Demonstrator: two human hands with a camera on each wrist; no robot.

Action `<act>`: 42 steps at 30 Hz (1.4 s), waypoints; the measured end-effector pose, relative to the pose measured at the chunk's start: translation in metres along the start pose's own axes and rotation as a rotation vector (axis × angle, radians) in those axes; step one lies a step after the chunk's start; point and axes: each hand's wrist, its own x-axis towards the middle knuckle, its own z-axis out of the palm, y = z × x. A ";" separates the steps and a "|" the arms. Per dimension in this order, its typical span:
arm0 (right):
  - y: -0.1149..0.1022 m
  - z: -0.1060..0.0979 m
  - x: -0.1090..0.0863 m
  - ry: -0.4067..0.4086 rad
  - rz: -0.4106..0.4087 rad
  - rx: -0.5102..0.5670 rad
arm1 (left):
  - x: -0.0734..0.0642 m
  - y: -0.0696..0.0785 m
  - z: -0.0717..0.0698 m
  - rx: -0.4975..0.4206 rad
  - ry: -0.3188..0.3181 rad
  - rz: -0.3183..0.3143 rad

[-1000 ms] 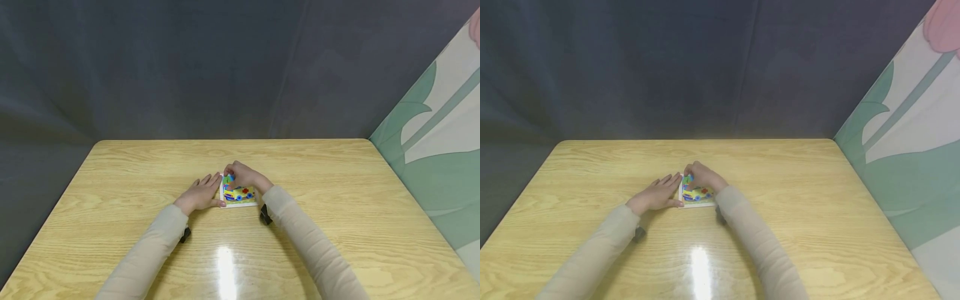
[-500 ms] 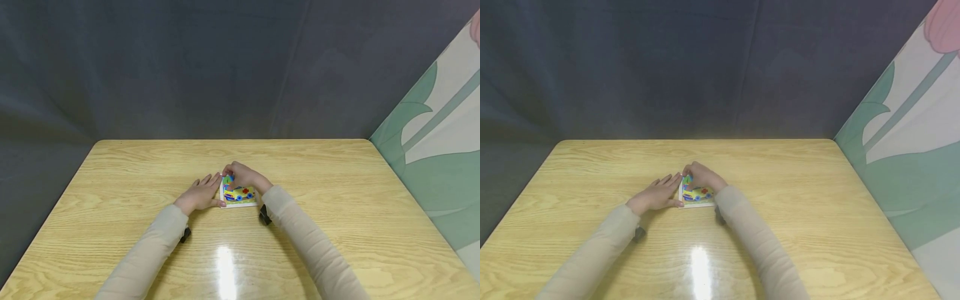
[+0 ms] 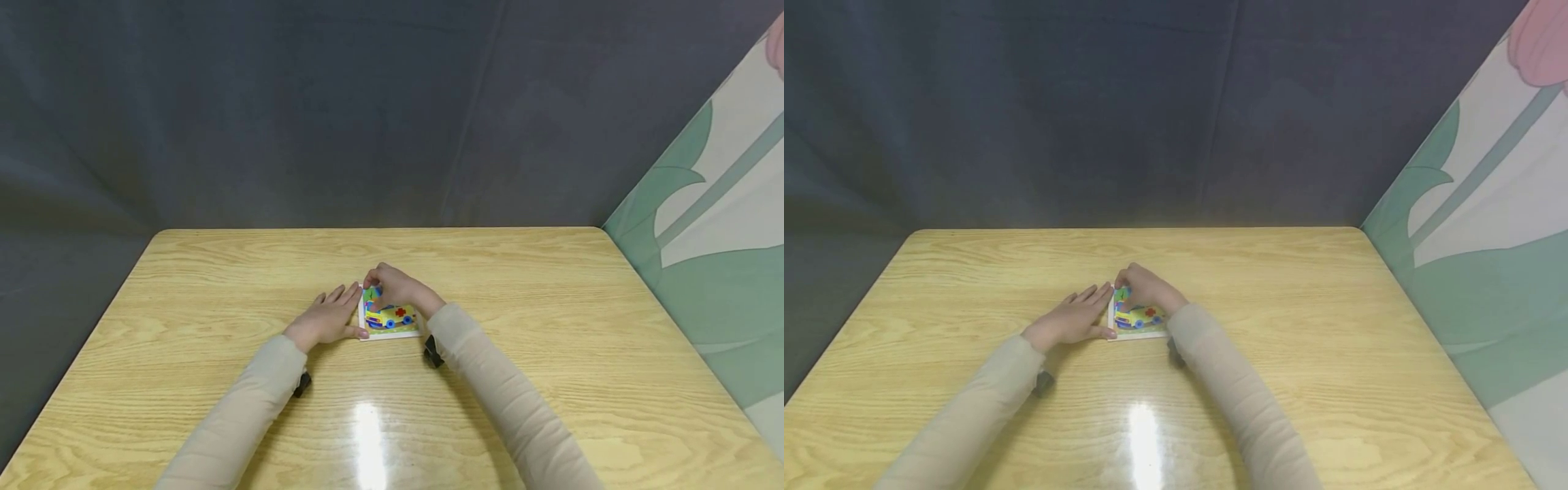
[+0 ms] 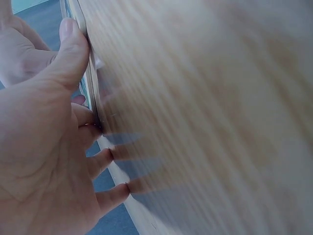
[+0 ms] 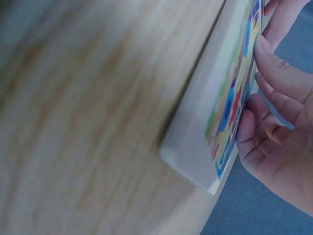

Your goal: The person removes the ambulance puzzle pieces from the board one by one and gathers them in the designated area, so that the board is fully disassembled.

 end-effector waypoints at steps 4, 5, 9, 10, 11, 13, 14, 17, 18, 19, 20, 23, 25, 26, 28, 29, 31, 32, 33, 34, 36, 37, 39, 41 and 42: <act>0.000 0.000 0.001 0.002 0.005 -0.016 | 0.000 0.000 0.000 -0.004 0.003 0.001; 0.000 0.000 0.001 0.002 0.005 -0.016 | 0.000 0.000 0.001 -0.003 0.004 0.002; 0.000 -0.001 0.001 -0.005 0.004 -0.008 | 0.001 -0.002 0.002 0.005 0.001 0.002; 0.000 -0.001 0.001 -0.008 0.003 -0.005 | 0.001 -0.002 0.002 0.004 0.002 0.003; 0.000 -0.001 0.001 -0.010 0.003 0.001 | 0.001 -0.002 0.003 0.005 0.003 0.003; 0.001 -0.001 0.000 -0.016 0.005 0.011 | 0.002 -0.002 0.003 0.000 0.003 0.003; 0.001 -0.001 0.000 -0.019 0.005 0.017 | 0.002 -0.002 0.003 0.000 0.005 0.003; 0.001 -0.001 0.001 -0.025 -0.003 0.023 | 0.002 -0.001 0.003 -0.004 0.010 0.005; 0.001 -0.001 0.001 -0.024 -0.006 0.023 | 0.001 -0.001 0.002 -0.005 0.010 0.005; 0.001 -0.001 0.001 -0.023 -0.011 0.018 | 0.001 -0.001 0.002 -0.003 0.011 0.006; 0.001 -0.001 0.001 -0.020 -0.013 0.016 | 0.001 -0.001 0.002 0.000 0.012 0.007; 0.000 -0.001 0.000 -0.005 -0.019 -0.012 | 0.001 -0.002 0.003 0.005 0.013 0.009; -0.002 0.000 0.000 0.008 -0.014 -0.036 | 0.001 -0.002 0.003 0.007 0.014 0.009; -0.004 0.000 0.000 0.014 -0.009 -0.045 | 0.001 -0.002 0.003 0.006 0.014 0.009; -0.007 0.001 -0.001 0.023 0.007 -0.066 | 0.001 -0.002 0.003 0.005 0.012 0.008; -0.009 0.002 -0.001 0.026 0.016 -0.077 | 0.001 -0.002 0.003 0.004 0.011 0.008; -0.012 0.002 -0.002 0.028 0.032 -0.100 | 0.002 -0.003 0.003 0.005 0.010 0.007; -0.014 0.002 -0.002 0.026 0.036 -0.110 | 0.002 -0.004 0.003 0.006 0.010 0.006; -0.015 0.002 -0.002 0.025 0.039 -0.120 | 0.002 -0.004 0.003 0.005 0.009 0.004; -0.016 0.001 -0.002 0.024 0.039 -0.128 | 0.002 -0.004 0.003 0.006 0.010 0.004; -0.017 0.000 -0.002 0.015 0.042 -0.134 | 0.002 -0.004 0.003 0.007 0.011 0.003; -0.017 0.000 -0.002 0.011 0.042 -0.133 | 0.002 -0.004 0.003 0.006 0.011 0.003; -0.016 -0.001 -0.002 0.000 0.039 -0.130 | 0.001 -0.003 0.003 0.004 0.010 0.003; -0.015 -0.002 -0.002 -0.015 0.036 -0.129 | 0.001 -0.002 0.003 0.003 0.012 0.006; -0.015 -0.002 -0.001 -0.020 0.030 -0.130 | 0.001 -0.002 0.003 0.001 0.015 0.008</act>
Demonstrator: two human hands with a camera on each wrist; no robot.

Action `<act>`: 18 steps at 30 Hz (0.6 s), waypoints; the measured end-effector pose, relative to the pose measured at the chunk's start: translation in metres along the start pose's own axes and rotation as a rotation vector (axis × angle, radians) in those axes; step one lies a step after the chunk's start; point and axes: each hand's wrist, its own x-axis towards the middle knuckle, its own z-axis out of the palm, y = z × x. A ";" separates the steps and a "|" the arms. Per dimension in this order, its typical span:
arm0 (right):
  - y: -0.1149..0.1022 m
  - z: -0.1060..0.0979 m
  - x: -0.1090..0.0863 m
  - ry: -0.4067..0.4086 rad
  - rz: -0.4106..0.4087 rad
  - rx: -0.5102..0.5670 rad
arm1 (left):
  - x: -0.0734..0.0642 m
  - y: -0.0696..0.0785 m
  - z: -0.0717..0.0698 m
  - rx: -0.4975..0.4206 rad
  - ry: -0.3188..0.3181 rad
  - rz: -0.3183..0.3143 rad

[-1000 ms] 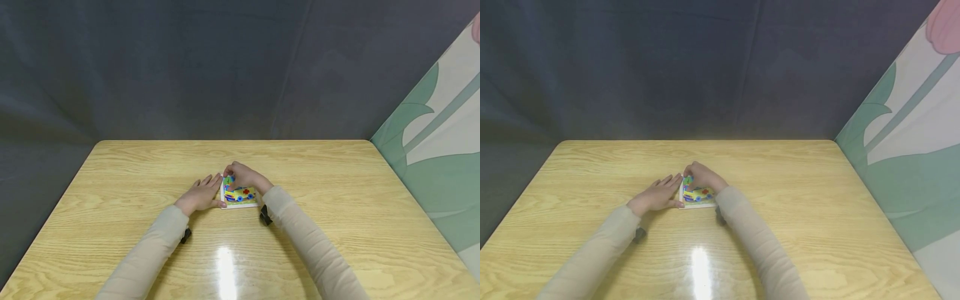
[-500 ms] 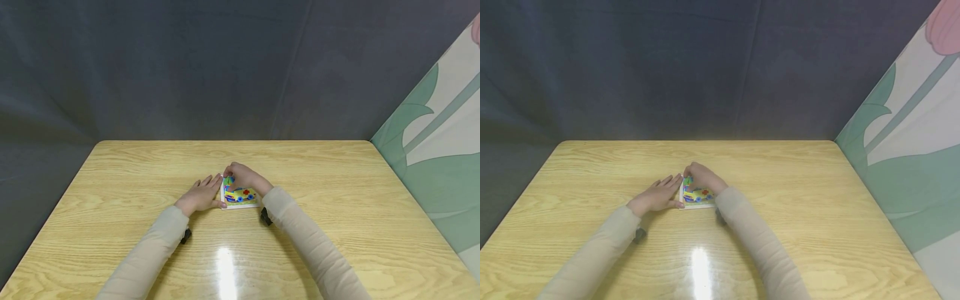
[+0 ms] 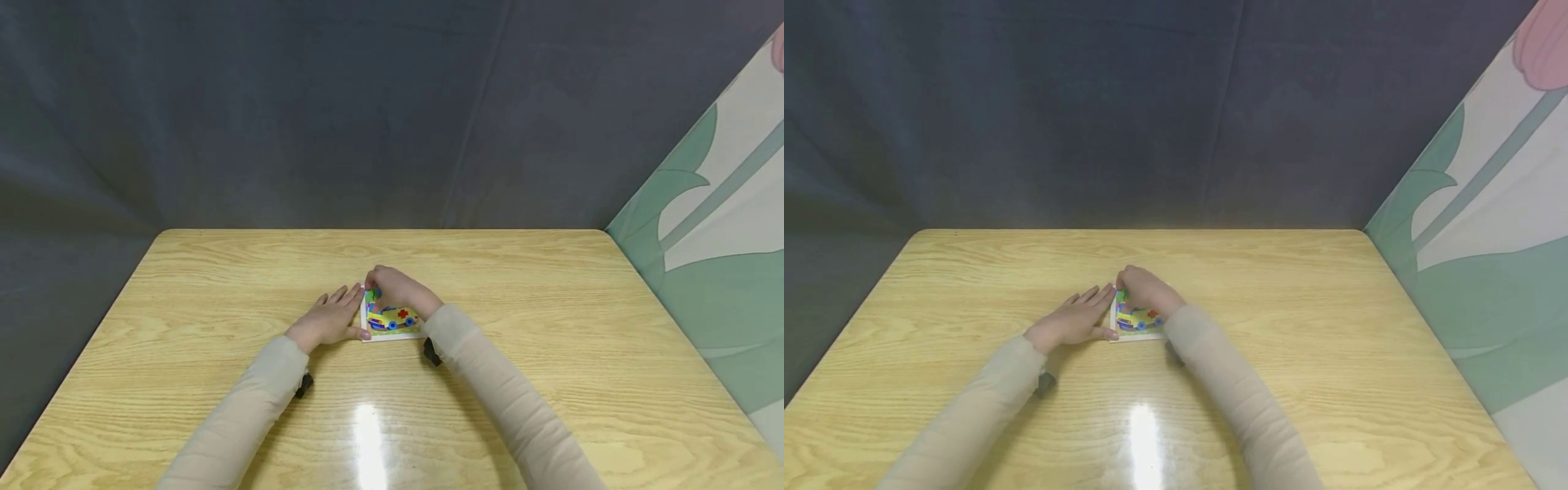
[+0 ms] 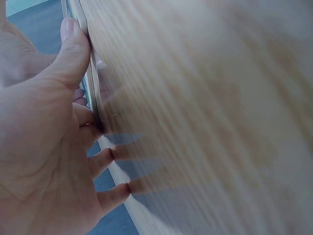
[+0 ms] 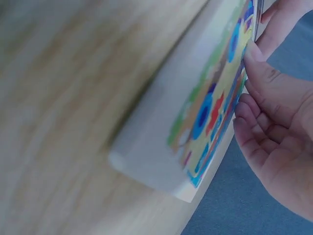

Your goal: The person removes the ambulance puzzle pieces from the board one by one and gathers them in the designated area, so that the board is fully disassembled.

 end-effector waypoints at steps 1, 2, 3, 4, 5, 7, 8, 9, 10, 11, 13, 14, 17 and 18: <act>0.000 -0.001 0.001 -0.006 -0.005 -0.001 | 0.000 0.000 0.000 0.000 0.003 0.000; 0.001 -0.001 0.001 -0.011 -0.009 0.001 | 0.000 0.001 0.000 0.002 0.006 -0.001; 0.002 -0.001 0.002 -0.014 -0.013 0.001 | 0.000 0.001 0.000 0.003 0.009 -0.001; 0.002 -0.002 0.003 -0.019 -0.014 0.005 | 0.000 0.001 0.000 0.004 0.012 0.000; 0.003 -0.002 0.003 -0.021 -0.015 0.008 | 0.000 0.001 0.000 0.007 0.014 0.000; 0.003 -0.002 0.004 -0.025 -0.017 0.006 | 0.000 0.001 0.000 0.010 0.014 -0.002; 0.004 -0.002 0.004 -0.026 -0.018 0.008 | 0.001 0.001 0.000 0.012 0.013 -0.002; 0.004 -0.003 0.004 -0.028 -0.018 0.010 | 0.001 0.001 0.000 0.011 0.013 -0.003; 0.004 -0.003 0.004 -0.030 -0.018 0.013 | 0.001 0.001 0.000 0.011 0.012 -0.004; 0.004 -0.003 0.004 -0.031 -0.018 0.013 | 0.001 0.001 0.000 0.010 0.012 -0.005; 0.004 -0.003 0.004 -0.034 -0.018 0.020 | 0.001 0.001 0.000 0.007 0.011 -0.005; 0.004 -0.003 0.004 -0.034 -0.017 0.023 | 0.001 0.001 0.000 0.006 0.011 -0.005; 0.004 -0.003 0.004 -0.031 -0.017 0.033 | 0.000 0.001 0.000 0.006 0.012 -0.004; 0.005 -0.003 0.004 -0.031 -0.018 0.035 | 0.000 0.001 0.000 0.006 0.013 -0.005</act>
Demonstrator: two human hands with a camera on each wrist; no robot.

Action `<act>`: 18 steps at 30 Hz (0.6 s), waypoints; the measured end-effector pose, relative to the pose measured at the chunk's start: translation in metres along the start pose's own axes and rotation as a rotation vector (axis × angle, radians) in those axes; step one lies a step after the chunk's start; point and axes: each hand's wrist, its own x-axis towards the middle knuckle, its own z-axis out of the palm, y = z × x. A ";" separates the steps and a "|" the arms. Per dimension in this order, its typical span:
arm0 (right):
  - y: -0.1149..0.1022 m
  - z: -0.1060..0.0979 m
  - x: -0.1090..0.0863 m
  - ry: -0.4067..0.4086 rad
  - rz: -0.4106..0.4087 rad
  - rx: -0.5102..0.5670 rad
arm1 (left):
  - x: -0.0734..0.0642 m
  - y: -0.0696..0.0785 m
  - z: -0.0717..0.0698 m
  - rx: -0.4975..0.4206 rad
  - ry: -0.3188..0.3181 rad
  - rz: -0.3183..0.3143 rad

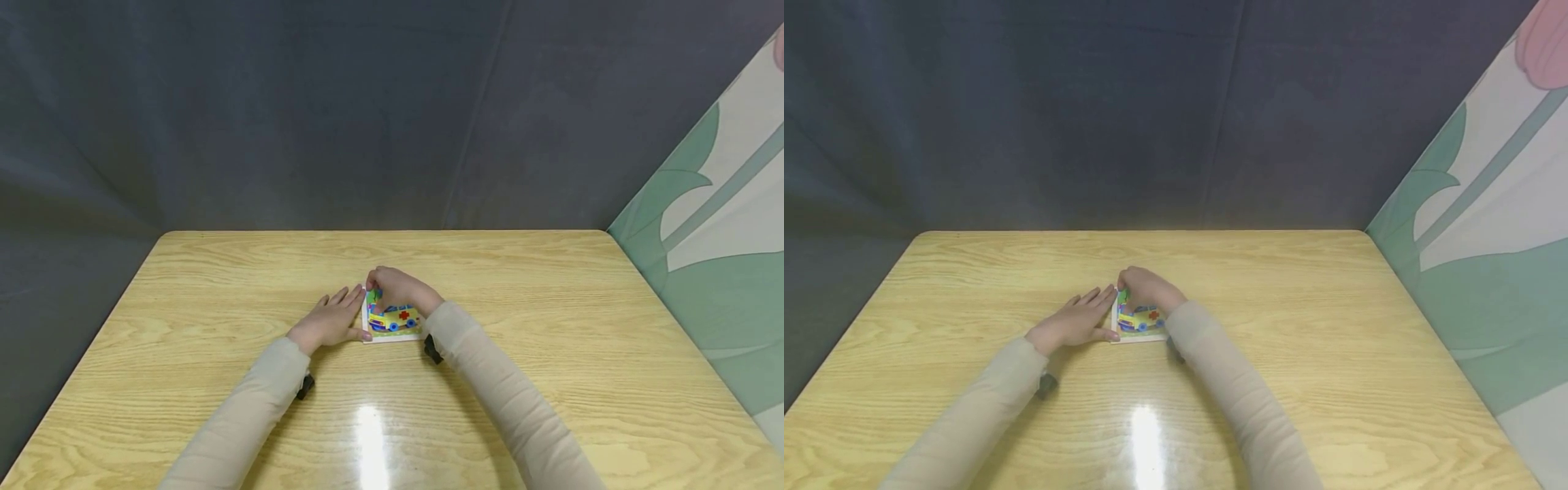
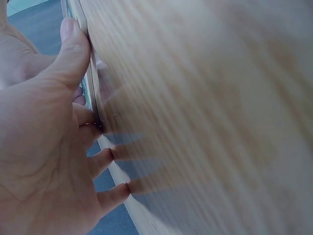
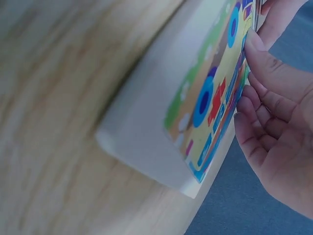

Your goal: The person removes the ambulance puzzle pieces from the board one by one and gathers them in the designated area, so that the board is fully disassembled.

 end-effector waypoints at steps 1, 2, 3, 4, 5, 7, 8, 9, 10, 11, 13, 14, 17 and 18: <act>0.000 0.000 0.000 0.001 -0.003 0.002 | 0.000 0.000 0.000 -0.001 0.001 -0.001; 0.001 0.000 0.000 0.002 -0.005 0.003 | 0.000 0.001 0.000 -0.003 0.002 -0.003; 0.002 0.000 0.000 0.003 -0.008 0.003 | 0.000 0.001 0.000 -0.004 0.001 -0.004; 0.002 0.000 0.000 0.006 -0.015 0.001 | 0.000 0.001 -0.001 -0.005 0.001 -0.006; 0.003 0.001 0.000 0.009 -0.023 -0.003 | 0.000 0.001 -0.001 -0.005 0.000 -0.008; 0.004 0.001 0.000 0.018 -0.033 -0.008 | 0.001 0.001 -0.001 -0.009 -0.002 -0.010; 0.005 0.001 0.000 0.023 -0.042 -0.012 | 0.001 0.001 0.000 -0.009 -0.001 -0.010; 0.006 0.002 0.000 0.026 -0.052 -0.009 | 0.001 0.001 0.000 -0.008 -0.002 -0.010; 0.007 0.002 0.000 0.031 -0.064 -0.007 | 0.001 0.001 0.000 -0.008 -0.003 -0.011; 0.007 0.002 0.000 0.032 -0.074 -0.003 | 0.001 0.000 0.000 -0.006 -0.004 -0.011; 0.009 0.003 -0.001 0.037 -0.096 0.004 | 0.001 0.000 0.001 -0.005 -0.002 -0.009; 0.009 0.003 -0.001 0.039 -0.108 0.011 | 0.001 0.000 0.001 -0.005 0.001 -0.007; 0.012 0.003 -0.003 0.041 -0.118 0.032 | 0.001 0.000 0.000 -0.005 0.003 -0.006; 0.013 0.003 -0.003 0.042 -0.117 0.040 | 0.000 0.000 0.000 -0.010 0.007 -0.003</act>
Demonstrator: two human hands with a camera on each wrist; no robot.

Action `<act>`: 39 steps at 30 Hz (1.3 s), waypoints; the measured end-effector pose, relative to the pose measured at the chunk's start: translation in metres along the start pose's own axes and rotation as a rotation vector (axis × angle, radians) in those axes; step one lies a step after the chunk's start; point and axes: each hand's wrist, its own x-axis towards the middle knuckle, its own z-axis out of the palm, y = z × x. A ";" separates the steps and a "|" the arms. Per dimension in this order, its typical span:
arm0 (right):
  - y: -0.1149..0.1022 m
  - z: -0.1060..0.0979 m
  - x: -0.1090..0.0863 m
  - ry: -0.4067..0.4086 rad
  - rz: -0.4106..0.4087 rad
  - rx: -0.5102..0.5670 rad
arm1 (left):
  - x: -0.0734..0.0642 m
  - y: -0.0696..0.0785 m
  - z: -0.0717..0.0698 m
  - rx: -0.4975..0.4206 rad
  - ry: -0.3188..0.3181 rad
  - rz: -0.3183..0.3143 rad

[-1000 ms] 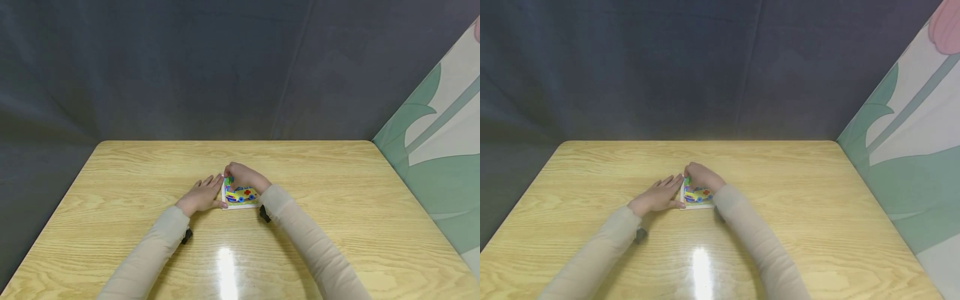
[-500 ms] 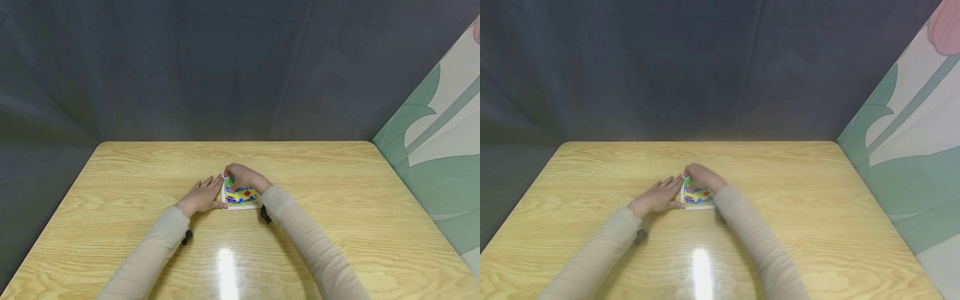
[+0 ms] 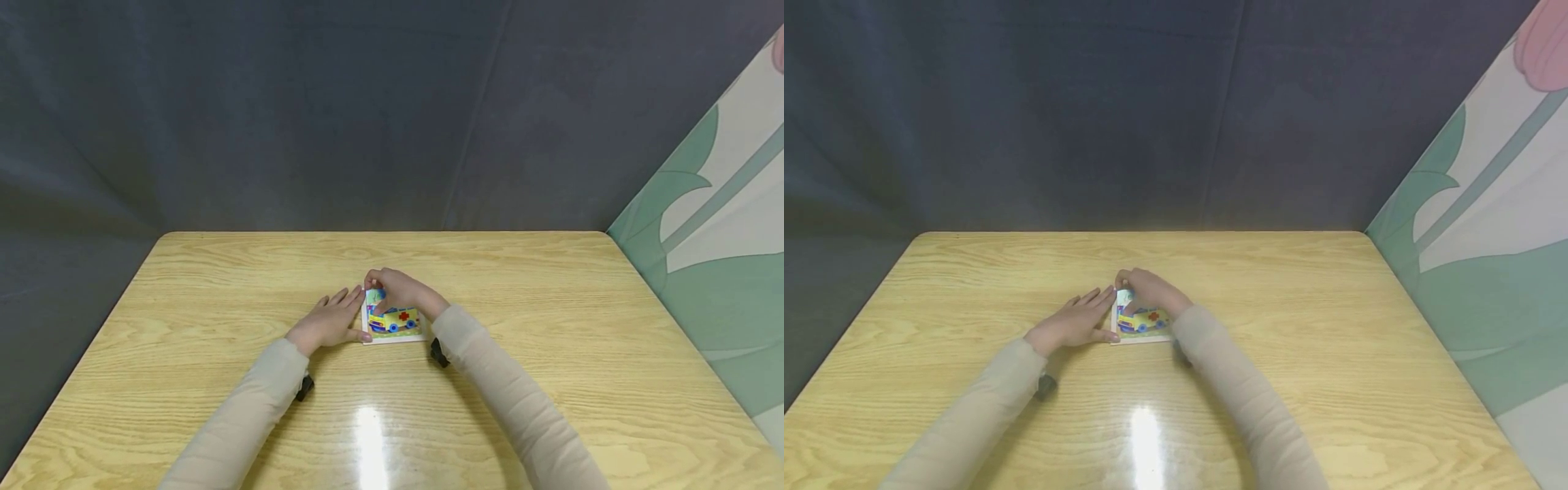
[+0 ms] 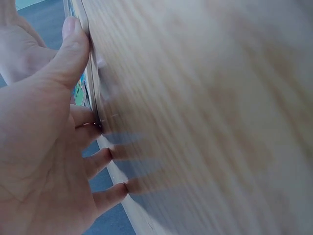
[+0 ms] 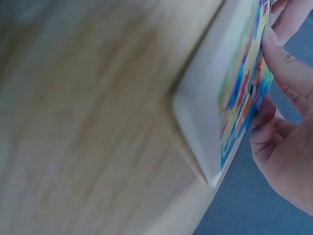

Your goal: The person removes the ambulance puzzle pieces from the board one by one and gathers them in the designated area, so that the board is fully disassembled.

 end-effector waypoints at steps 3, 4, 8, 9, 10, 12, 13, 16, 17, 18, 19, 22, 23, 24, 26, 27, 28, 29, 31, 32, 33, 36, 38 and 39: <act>0.003 0.000 -0.002 0.011 0.006 0.024 | 0.000 0.000 0.000 -0.005 -0.001 -0.001; 0.003 0.000 -0.002 0.016 0.005 0.030 | 0.000 0.000 0.000 -0.007 0.000 -0.001; 0.007 0.000 -0.003 0.034 -0.007 0.045 | 0.000 0.000 0.000 -0.008 0.001 -0.002; 0.008 0.000 -0.003 0.035 -0.010 0.046 | 0.000 0.000 0.000 -0.009 0.003 -0.003; 0.008 0.000 -0.003 0.035 -0.012 0.047 | -0.001 0.000 -0.001 -0.010 0.005 -0.003; 0.009 0.000 -0.004 0.037 -0.015 0.048 | -0.001 0.001 -0.001 -0.012 0.007 -0.002; 0.009 0.000 -0.004 0.038 -0.020 0.048 | -0.001 0.001 -0.001 -0.011 0.007 -0.002; 0.010 -0.001 -0.006 0.045 -0.036 0.068 | -0.002 0.002 -0.002 -0.011 0.008 0.001; 0.011 -0.001 -0.006 0.049 -0.041 0.087 | -0.002 0.002 -0.002 -0.011 0.007 0.002; 0.011 -0.002 -0.007 0.053 -0.043 0.118 | -0.002 0.002 -0.002 -0.011 0.006 0.003; 0.012 -0.002 -0.007 0.058 -0.045 0.154 | -0.002 0.002 -0.002 -0.011 0.005 0.003; 0.016 -0.002 -0.008 0.076 -0.053 0.257 | -0.002 -0.001 -0.001 -0.010 0.006 0.005; 0.017 -0.002 -0.008 0.083 -0.048 0.287 | -0.002 -0.001 -0.001 -0.010 0.003 0.004; 0.018 -0.002 -0.008 0.086 -0.039 0.313 | -0.002 -0.002 0.000 -0.011 0.003 0.005; 0.020 -0.002 -0.008 0.094 -0.017 0.332 | -0.002 -0.003 -0.001 -0.017 0.004 0.006; 0.020 -0.003 -0.008 0.096 0.005 0.340 | -0.002 -0.003 -0.001 -0.020 0.005 0.005; 0.020 -0.003 -0.008 0.102 0.033 0.345 | -0.003 -0.002 -0.002 -0.026 0.008 0.005; 0.020 -0.004 -0.009 0.108 0.057 0.346 | -0.003 -0.002 -0.002 -0.031 0.009 0.002; 0.020 -0.006 -0.011 0.111 0.096 0.349 | -0.003 -0.001 -0.003 -0.037 0.019 0.000; 0.020 -0.008 -0.012 0.114 0.108 0.347 | -0.004 0.000 -0.003 -0.036 0.023 -0.002; 0.020 -0.009 -0.013 0.119 0.118 0.350 | -0.004 0.000 -0.003 -0.035 0.026 -0.005; 0.020 -0.015 -0.020 0.130 0.129 0.378 | -0.004 0.001 -0.003 -0.034 0.031 -0.006; 0.021 -0.018 -0.024 0.147 0.139 0.405 | -0.004 0.001 -0.003 -0.035 0.031 -0.008; 0.022 -0.020 -0.026 0.154 0.146 0.427 | -0.004 0.001 -0.003 -0.036 0.030 -0.009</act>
